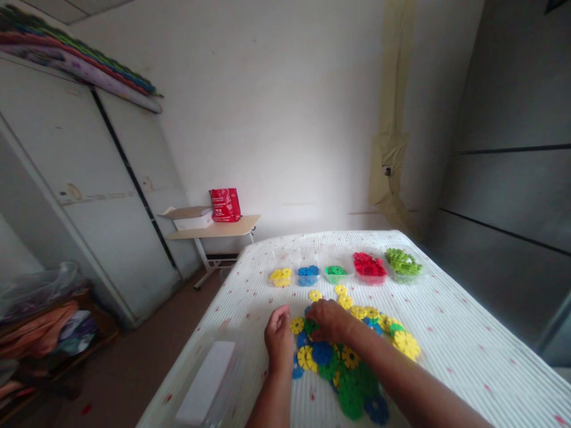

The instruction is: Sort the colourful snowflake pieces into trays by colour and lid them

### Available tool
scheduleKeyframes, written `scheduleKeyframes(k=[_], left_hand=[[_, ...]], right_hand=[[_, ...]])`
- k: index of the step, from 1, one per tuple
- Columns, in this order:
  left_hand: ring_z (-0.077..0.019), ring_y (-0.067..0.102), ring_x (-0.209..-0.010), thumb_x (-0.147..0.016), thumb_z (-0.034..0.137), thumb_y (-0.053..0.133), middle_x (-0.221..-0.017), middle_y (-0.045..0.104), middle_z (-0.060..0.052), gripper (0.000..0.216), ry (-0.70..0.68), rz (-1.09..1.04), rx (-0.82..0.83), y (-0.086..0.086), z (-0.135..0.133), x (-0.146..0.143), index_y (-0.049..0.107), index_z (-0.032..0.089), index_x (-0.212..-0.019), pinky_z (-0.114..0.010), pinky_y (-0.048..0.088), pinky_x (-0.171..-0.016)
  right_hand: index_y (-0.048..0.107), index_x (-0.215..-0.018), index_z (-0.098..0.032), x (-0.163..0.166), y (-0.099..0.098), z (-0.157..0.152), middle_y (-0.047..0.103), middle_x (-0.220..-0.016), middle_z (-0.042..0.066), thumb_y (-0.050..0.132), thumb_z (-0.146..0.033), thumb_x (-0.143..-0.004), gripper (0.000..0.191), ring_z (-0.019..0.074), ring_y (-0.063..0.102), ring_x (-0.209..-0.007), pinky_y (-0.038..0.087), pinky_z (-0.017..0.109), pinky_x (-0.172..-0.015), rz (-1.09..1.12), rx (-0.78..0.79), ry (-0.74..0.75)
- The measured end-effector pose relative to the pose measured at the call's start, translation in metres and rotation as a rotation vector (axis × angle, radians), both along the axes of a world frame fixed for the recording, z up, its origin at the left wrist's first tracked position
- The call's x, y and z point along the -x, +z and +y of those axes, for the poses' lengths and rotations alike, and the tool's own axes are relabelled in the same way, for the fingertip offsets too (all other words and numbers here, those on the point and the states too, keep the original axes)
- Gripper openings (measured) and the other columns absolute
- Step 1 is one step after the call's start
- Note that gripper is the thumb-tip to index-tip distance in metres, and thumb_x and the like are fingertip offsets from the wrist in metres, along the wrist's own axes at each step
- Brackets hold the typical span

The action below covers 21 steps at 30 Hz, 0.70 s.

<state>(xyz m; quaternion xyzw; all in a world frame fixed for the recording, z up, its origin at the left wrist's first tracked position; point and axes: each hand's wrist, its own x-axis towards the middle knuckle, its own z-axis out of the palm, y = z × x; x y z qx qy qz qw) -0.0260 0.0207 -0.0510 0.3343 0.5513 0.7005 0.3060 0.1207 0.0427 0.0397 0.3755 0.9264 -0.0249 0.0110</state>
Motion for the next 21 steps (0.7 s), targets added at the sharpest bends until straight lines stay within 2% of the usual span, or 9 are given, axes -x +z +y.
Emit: scheduleKeyframes(k=[6, 9, 11, 16, 18, 21], left_hand=[[-0.0214, 0.064, -0.087, -0.068, 0.033, 0.06, -0.089, 0.07, -0.009, 0.026, -0.006, 0.027, -0.012, 0.001, 0.0, 0.0, 0.067, 0.015, -0.086, -0.034, 0.048, -0.084], [-0.0214, 0.064, -0.087, -0.068, 0.034, 0.061, -0.089, 0.07, -0.009, 0.027, -0.007, 0.016, -0.011, 0.002, -0.001, -0.001, 0.067, 0.014, -0.086, -0.034, 0.048, -0.084], [-0.0211, 0.064, -0.087, -0.068, 0.035, 0.061, -0.089, 0.07, -0.009, 0.028, -0.005, 0.01, -0.011, 0.003, -0.002, -0.001, 0.067, 0.014, -0.086, -0.033, 0.048, -0.083], [-0.0214, 0.064, -0.087, -0.067, 0.034, 0.061, -0.088, 0.07, -0.008, 0.026, 0.007, 0.001, -0.017, 0.005, -0.002, -0.003, 0.067, 0.015, -0.082, -0.032, 0.048, -0.083], [-0.0217, 0.064, -0.088, -0.066, 0.033, 0.061, -0.089, 0.07, -0.008, 0.024, 0.007, -0.003, -0.017, 0.005, -0.002, -0.003, 0.067, 0.015, -0.082, -0.033, 0.048, -0.083], [-0.0216, 0.064, -0.087, -0.065, 0.031, 0.061, -0.089, 0.07, -0.008, 0.024, 0.004, -0.01, -0.012, 0.005, -0.002, -0.003, 0.066, 0.015, -0.082, -0.033, 0.048, -0.083]], right_hand=[[0.067, -0.097, -0.018, 0.003, 0.009, -0.006, 0.068, -0.098, 0.012, 0.062, -0.031, -0.07, 0.03, 0.0268, 0.061, -0.09, 0.043, 0.034, -0.075, -0.025, 0.001, -0.005], [0.067, -0.097, -0.018, -0.002, 0.007, -0.003, 0.068, -0.095, 0.01, 0.06, -0.03, -0.069, 0.03, 0.0253, 0.061, -0.088, 0.043, 0.033, -0.076, 0.135, 0.051, -0.047], [0.067, -0.098, -0.018, -0.009, 0.005, 0.003, 0.068, -0.094, 0.007, 0.056, -0.026, -0.069, 0.032, 0.0223, 0.062, -0.085, 0.043, 0.029, -0.073, 0.341, 0.182, -0.07], [0.066, -0.092, -0.015, -0.028, 0.005, 0.015, 0.067, -0.081, 0.002, 0.054, -0.029, -0.067, 0.031, 0.017, 0.059, -0.076, 0.044, 0.025, -0.066, 0.82, 0.734, -0.12], [0.066, -0.089, -0.016, -0.034, 0.005, 0.016, 0.066, -0.077, 0.0, 0.056, -0.029, -0.063, 0.031, 0.0151, 0.057, -0.072, 0.043, 0.024, -0.063, 0.897, 0.834, -0.147], [0.067, -0.089, -0.016, -0.041, 0.0, 0.016, 0.065, -0.076, 0.0, 0.057, -0.029, -0.061, 0.032, 0.0127, 0.054, -0.066, 0.041, 0.022, -0.058, 0.94, 0.855, -0.17]])
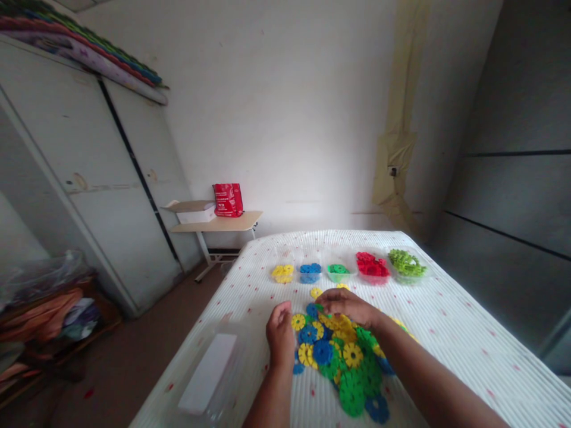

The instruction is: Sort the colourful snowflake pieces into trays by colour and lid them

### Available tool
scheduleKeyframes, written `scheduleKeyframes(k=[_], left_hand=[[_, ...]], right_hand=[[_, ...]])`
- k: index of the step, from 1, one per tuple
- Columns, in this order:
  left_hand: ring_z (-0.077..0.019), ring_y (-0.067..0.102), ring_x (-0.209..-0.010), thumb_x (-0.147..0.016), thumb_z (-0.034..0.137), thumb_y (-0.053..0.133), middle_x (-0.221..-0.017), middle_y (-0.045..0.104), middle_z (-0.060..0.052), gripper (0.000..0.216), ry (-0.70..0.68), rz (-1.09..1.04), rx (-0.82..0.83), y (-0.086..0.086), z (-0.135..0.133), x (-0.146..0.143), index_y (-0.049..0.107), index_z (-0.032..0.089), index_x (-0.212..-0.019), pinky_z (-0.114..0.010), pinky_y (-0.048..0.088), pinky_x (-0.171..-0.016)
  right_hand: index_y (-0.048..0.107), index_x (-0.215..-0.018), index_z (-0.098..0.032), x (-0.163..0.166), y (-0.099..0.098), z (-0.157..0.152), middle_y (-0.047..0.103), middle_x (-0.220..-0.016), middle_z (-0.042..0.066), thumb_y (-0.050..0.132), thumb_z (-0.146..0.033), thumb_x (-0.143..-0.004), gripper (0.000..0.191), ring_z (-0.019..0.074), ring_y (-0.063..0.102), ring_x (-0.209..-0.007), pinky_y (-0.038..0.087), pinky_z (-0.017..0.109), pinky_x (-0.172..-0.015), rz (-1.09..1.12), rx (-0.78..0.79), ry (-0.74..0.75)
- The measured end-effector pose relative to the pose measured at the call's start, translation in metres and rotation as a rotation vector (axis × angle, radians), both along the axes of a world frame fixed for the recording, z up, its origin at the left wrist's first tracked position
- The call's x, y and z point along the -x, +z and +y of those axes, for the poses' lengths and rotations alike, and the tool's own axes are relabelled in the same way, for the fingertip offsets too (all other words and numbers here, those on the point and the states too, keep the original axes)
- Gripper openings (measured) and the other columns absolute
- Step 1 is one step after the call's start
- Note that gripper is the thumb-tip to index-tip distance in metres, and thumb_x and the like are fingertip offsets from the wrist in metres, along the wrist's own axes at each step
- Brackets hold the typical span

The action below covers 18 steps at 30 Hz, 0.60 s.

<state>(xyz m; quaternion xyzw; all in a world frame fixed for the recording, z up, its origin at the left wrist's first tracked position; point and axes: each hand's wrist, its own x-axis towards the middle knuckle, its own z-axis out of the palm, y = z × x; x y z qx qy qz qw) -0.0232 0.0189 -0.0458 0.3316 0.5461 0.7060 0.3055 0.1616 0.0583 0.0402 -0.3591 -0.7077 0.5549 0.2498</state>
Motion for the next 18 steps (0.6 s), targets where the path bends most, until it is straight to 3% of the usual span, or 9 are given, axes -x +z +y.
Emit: scheduleKeyframes(k=[3, 5, 10, 14, 18], left_hand=[[-0.0214, 0.064, -0.087, -0.066, 0.031, 0.06, -0.088, 0.07, -0.008, 0.023, -0.005, 0.018, 0.006, 0.001, 0.0, 0.0, 0.066, 0.015, -0.081, -0.033, 0.048, -0.083], [-0.0212, 0.064, -0.087, -0.066, 0.03, 0.059, -0.088, 0.07, -0.008, 0.023, -0.006, 0.028, 0.007, 0.001, 0.0, 0.0, 0.066, 0.015, -0.082, -0.032, 0.048, -0.082], [-0.0207, 0.064, -0.088, -0.069, 0.029, 0.054, -0.091, 0.07, -0.008, 0.024, 0.004, 0.104, 0.04, 0.001, -0.001, -0.001, 0.065, 0.015, -0.086, -0.032, 0.048, -0.082], [-0.0178, 0.062, -0.088, -0.072, 0.019, 0.047, -0.092, 0.068, -0.007, 0.024, -0.004, 0.39, 0.177, 0.008, -0.003, 0.002, 0.064, 0.015, -0.089, -0.028, 0.047, -0.083], [-0.0151, 0.06, -0.092, -0.07, 0.009, 0.047, -0.098, 0.066, -0.006, 0.033, -0.089, 0.785, 0.375, 0.019, -0.008, 0.005, 0.065, 0.016, -0.098, -0.024, 0.043, -0.086]], right_hand=[[0.067, -0.09, -0.016, -0.005, -0.005, 0.003, 0.065, -0.075, 0.0, 0.059, -0.029, -0.064, 0.031, 0.012, 0.055, -0.063, 0.042, 0.022, -0.056, -0.006, -0.039, 0.037], [0.067, -0.091, -0.016, -0.009, -0.004, 0.008, 0.066, -0.075, 0.0, 0.061, -0.03, -0.069, 0.027, 0.013, 0.058, -0.065, 0.045, 0.023, -0.058, -0.127, -0.18, 0.035], [0.06, -0.105, -0.019, -0.017, 0.022, 0.036, 0.061, -0.106, 0.005, 0.052, -0.035, -0.087, 0.025, 0.0162, 0.059, -0.088, 0.051, 0.032, -0.076, -0.417, -0.585, -0.247], [0.053, -0.115, -0.018, -0.025, 0.037, 0.055, 0.055, -0.117, 0.007, 0.051, -0.034, -0.089, 0.031, 0.0191, 0.057, -0.098, 0.049, 0.039, -0.082, -0.474, -0.72, -0.409], [0.053, -0.116, -0.017, -0.033, 0.031, 0.053, 0.055, -0.117, 0.007, 0.052, -0.034, -0.088, 0.032, 0.0189, 0.057, -0.097, 0.049, 0.04, -0.082, -0.53, -0.828, -0.5]])
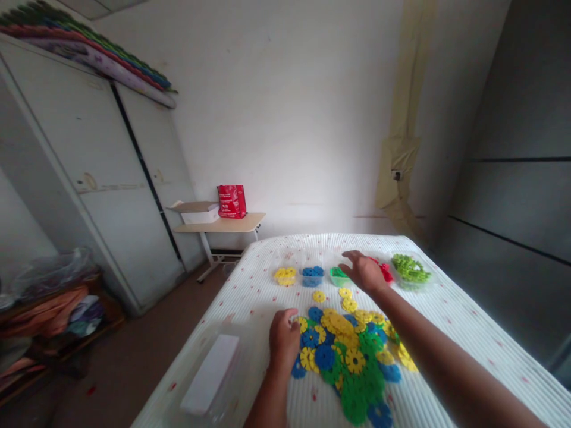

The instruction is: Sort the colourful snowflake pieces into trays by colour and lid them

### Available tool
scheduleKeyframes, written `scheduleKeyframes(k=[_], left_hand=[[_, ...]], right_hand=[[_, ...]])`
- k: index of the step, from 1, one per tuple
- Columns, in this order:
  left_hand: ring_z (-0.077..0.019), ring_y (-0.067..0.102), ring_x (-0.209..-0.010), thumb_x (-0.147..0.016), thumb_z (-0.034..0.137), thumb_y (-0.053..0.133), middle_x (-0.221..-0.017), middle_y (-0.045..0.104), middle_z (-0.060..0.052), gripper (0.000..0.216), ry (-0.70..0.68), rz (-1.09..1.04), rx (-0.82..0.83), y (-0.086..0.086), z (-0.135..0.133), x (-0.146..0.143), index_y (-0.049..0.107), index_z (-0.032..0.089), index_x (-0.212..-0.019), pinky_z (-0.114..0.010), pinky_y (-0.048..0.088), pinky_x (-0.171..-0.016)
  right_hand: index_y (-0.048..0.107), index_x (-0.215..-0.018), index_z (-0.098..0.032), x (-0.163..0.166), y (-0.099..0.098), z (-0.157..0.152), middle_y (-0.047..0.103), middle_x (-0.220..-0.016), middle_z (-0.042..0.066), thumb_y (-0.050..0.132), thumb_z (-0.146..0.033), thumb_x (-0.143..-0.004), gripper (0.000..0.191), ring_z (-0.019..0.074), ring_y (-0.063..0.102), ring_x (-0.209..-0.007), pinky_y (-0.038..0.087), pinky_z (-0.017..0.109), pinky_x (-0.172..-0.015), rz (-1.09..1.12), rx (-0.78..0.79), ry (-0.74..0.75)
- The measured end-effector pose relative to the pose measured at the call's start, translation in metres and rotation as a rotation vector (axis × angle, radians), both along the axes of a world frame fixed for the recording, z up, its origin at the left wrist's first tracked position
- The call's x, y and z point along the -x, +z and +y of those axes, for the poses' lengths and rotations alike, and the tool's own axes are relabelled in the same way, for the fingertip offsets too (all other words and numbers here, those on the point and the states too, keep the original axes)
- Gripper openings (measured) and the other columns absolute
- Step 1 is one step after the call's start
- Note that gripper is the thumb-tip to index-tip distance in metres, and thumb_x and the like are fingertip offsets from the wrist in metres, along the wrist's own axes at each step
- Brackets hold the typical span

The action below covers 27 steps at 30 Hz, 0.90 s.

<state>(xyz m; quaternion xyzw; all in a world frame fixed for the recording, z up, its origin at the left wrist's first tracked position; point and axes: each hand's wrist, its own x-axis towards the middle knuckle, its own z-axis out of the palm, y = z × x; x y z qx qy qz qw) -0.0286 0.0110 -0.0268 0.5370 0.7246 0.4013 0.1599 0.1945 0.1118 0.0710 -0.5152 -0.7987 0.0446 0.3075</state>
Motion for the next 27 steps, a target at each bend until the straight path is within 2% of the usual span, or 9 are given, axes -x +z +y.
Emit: scheduleKeyframes(k=[3, 6, 10, 14, 17, 21, 24, 27], left_hand=[[-0.0171, 0.055, -0.103, -0.071, 0.012, 0.052, -0.106, 0.063, -0.006, 0.037, -0.084, 0.204, 0.092, 0.006, -0.004, -0.003, 0.064, 0.018, -0.106, -0.026, 0.038, -0.094], [-0.0197, 0.052, -0.105, -0.075, 0.018, 0.051, -0.11, 0.061, -0.007, 0.036, -0.122, 0.318, 0.117, 0.01, -0.008, -0.008, 0.064, 0.02, -0.108, -0.029, 0.035, -0.096], [-0.0191, 0.052, -0.102, -0.076, 0.018, 0.049, -0.106, 0.061, -0.007, 0.029, -0.111, 0.348, 0.135, 0.013, -0.009, -0.01, 0.066, 0.02, -0.1, -0.028, 0.035, -0.093], [-0.0175, 0.053, -0.1, -0.073, 0.014, 0.049, -0.101, 0.062, -0.006, 0.026, -0.1, 0.334, 0.134, 0.014, -0.009, -0.009, 0.066, 0.018, -0.092, -0.026, 0.036, -0.09], [-0.0173, 0.053, -0.099, -0.071, 0.012, 0.048, -0.099, 0.062, -0.006, 0.027, -0.078, 0.351, 0.131, 0.012, -0.009, -0.006, 0.065, 0.018, -0.091, -0.025, 0.036, -0.09], [-0.0154, 0.053, -0.101, -0.07, 0.007, 0.046, -0.102, 0.063, -0.005, 0.036, -0.038, 0.36, 0.165, 0.013, -0.008, -0.002, 0.063, 0.019, -0.099, -0.022, 0.036, -0.088], [-0.0143, 0.053, -0.103, -0.07, 0.006, 0.045, -0.107, 0.062, -0.003, 0.04, -0.064, 0.362, 0.204, 0.016, -0.009, -0.001, 0.063, 0.022, -0.102, -0.021, 0.036, -0.088], [-0.0155, 0.051, -0.105, -0.073, 0.014, 0.048, -0.11, 0.061, 0.0, 0.038, -0.114, 0.396, 0.218, 0.019, -0.012, -0.003, 0.063, 0.027, -0.105, -0.022, 0.036, -0.09]], right_hand=[[0.056, -0.11, -0.018, -0.014, -0.017, -0.014, 0.058, -0.111, 0.007, 0.05, -0.035, -0.089, 0.028, 0.017, 0.058, -0.092, 0.05, 0.036, -0.079, -0.041, -0.049, -0.02], [0.065, -0.093, -0.017, -0.039, -0.039, -0.032, 0.066, -0.093, 0.008, 0.043, -0.036, -0.09, 0.029, 0.0164, 0.062, -0.078, 0.049, 0.028, -0.067, -0.087, -0.112, -0.02], [0.065, -0.081, -0.018, -0.083, -0.068, -0.047, 0.069, -0.081, 0.007, 0.035, -0.034, -0.088, 0.035, 0.0145, 0.064, -0.062, 0.045, 0.022, -0.054, -0.114, -0.285, -0.057], [0.065, -0.079, -0.018, -0.115, -0.088, -0.049, 0.069, -0.078, 0.006, 0.035, -0.038, -0.086, 0.037, 0.0151, 0.064, -0.057, 0.044, 0.022, -0.048, -0.069, -0.289, -0.197], [0.066, -0.079, -0.019, -0.123, -0.094, -0.047, 0.07, -0.079, 0.007, 0.035, -0.038, -0.084, 0.037, 0.0173, 0.066, -0.063, 0.047, 0.024, -0.053, -0.012, -0.251, -0.267], [0.065, -0.077, -0.019, -0.122, -0.094, -0.047, 0.071, -0.077, 0.006, 0.037, -0.039, -0.081, 0.034, 0.0181, 0.067, -0.065, 0.048, 0.025, -0.058, 0.035, -0.193, -0.271], [0.065, -0.076, -0.02, -0.119, -0.092, -0.048, 0.07, -0.075, 0.005, 0.038, -0.038, -0.079, 0.033, 0.0175, 0.066, -0.063, 0.048, 0.025, -0.057, 0.049, -0.148, -0.267], [0.064, -0.075, -0.02, -0.118, -0.091, -0.05, 0.07, -0.076, 0.006, 0.036, -0.038, -0.079, 0.034, 0.0177, 0.065, -0.063, 0.048, 0.026, -0.058, 0.053, -0.128, -0.254]])
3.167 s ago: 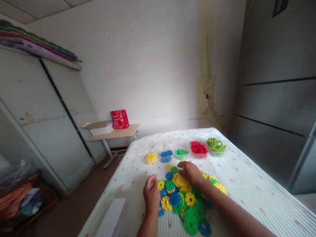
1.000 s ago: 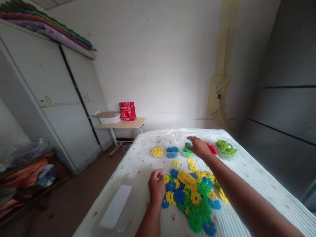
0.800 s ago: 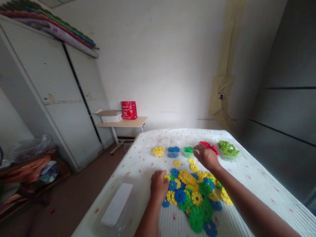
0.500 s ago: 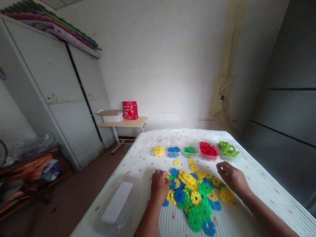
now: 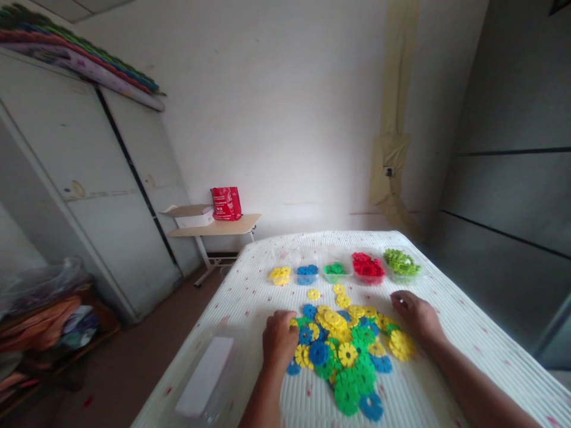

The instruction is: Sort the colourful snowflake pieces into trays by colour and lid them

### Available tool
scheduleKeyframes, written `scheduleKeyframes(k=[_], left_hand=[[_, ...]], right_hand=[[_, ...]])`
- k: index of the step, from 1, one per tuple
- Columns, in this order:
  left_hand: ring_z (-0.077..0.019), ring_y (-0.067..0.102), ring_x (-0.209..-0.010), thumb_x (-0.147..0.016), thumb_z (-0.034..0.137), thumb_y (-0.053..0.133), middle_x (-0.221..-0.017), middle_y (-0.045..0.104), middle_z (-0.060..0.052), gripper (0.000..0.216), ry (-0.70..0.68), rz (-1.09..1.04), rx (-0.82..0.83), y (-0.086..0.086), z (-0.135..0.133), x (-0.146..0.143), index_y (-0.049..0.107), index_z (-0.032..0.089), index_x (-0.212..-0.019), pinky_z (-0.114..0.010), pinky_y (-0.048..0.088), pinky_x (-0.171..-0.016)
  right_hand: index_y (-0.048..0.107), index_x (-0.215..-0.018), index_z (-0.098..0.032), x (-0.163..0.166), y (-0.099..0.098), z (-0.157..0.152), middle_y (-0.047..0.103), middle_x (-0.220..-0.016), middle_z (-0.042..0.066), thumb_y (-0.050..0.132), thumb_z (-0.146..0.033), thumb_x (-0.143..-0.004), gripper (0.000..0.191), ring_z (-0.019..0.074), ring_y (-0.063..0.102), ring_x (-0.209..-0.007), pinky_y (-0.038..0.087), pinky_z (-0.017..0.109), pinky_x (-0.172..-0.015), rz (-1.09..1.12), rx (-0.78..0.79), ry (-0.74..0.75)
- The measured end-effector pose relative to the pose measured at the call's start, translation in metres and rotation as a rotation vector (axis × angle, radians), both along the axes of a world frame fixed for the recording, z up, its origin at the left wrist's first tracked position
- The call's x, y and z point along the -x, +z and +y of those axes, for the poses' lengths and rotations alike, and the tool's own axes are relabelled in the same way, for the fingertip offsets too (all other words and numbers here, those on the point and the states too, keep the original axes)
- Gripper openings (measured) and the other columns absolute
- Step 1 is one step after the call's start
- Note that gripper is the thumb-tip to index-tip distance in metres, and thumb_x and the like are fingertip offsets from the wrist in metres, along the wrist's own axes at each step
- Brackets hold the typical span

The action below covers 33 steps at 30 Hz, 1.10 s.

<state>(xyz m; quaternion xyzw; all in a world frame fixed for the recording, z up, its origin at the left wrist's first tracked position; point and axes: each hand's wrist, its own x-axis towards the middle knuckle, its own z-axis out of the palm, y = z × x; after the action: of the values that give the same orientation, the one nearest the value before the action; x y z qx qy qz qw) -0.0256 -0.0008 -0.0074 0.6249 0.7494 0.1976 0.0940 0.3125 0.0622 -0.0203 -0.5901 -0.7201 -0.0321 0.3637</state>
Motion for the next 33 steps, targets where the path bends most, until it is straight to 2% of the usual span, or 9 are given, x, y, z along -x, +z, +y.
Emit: scheduleKeyframes(k=[7, 12, 18, 23, 29, 33], left_hand=[[-0.0214, 0.05, -0.105, -0.072, 0.015, 0.049, -0.11, 0.059, -0.003, 0.042, -0.035, 0.139, 0.048, 0.006, -0.008, -0.005, 0.061, 0.031, -0.109, -0.031, 0.039, -0.082], [-0.0227, 0.049, -0.106, -0.07, 0.015, 0.051, -0.111, 0.058, -0.003, 0.042, -0.043, 0.152, 0.098, 0.011, -0.011, -0.004, 0.06, 0.032, -0.107, -0.032, 0.039, -0.079], [-0.0219, 0.051, -0.105, -0.069, 0.019, 0.054, -0.106, 0.06, -0.002, 0.037, -0.083, 0.169, 0.074, 0.012, -0.011, 0.0, 0.061, 0.031, -0.103, -0.033, 0.037, -0.082], [-0.0208, 0.05, -0.105, -0.072, 0.023, 0.054, -0.103, 0.06, -0.003, 0.03, -0.043, 0.173, 0.002, 0.016, -0.007, -0.008, 0.062, 0.027, -0.101, -0.032, 0.035, -0.085], [-0.0179, 0.05, -0.108, -0.076, 0.026, 0.055, -0.108, 0.06, -0.002, 0.035, -0.115, 0.125, -0.038, 0.007, -0.004, -0.014, 0.057, 0.028, -0.111, -0.03, 0.032, -0.088], [-0.0187, 0.05, -0.107, -0.078, 0.029, 0.054, -0.108, 0.061, -0.003, 0.033, -0.091, 0.135, -0.032, 0.003, -0.003, -0.012, 0.057, 0.026, -0.111, -0.031, 0.033, -0.087]], right_hand=[[0.064, -0.074, -0.021, 0.001, 0.0, -0.001, 0.07, -0.075, 0.005, 0.037, -0.038, -0.08, 0.033, 0.0177, 0.064, -0.063, 0.047, 0.026, -0.059, -0.006, 0.009, 0.023], [0.065, -0.074, -0.021, 0.002, -0.002, -0.002, 0.07, -0.076, 0.006, 0.036, -0.037, -0.081, 0.034, 0.0174, 0.065, -0.065, 0.047, 0.026, -0.061, -0.021, -0.002, 0.043], [0.065, -0.074, -0.021, 0.001, -0.003, -0.002, 0.07, -0.075, 0.005, 0.036, -0.037, -0.081, 0.033, 0.0176, 0.065, -0.063, 0.047, 0.026, -0.059, -0.031, 0.018, 0.024], [0.065, -0.075, -0.02, 0.002, -0.003, -0.002, 0.07, -0.076, 0.006, 0.036, -0.037, -0.08, 0.034, 0.0177, 0.065, -0.065, 0.047, 0.026, -0.06, -0.023, 0.022, 0.041], [0.064, -0.072, -0.021, 0.003, -0.002, -0.002, 0.07, -0.076, 0.006, 0.037, -0.036, -0.08, 0.032, 0.0179, 0.065, -0.065, 0.047, 0.026, -0.059, -0.013, 0.014, 0.055], [0.065, -0.074, -0.022, 0.002, -0.003, -0.001, 0.07, -0.075, 0.005, 0.038, -0.037, -0.079, 0.031, 0.0175, 0.065, -0.064, 0.047, 0.026, -0.059, -0.004, 0.01, 0.062]])
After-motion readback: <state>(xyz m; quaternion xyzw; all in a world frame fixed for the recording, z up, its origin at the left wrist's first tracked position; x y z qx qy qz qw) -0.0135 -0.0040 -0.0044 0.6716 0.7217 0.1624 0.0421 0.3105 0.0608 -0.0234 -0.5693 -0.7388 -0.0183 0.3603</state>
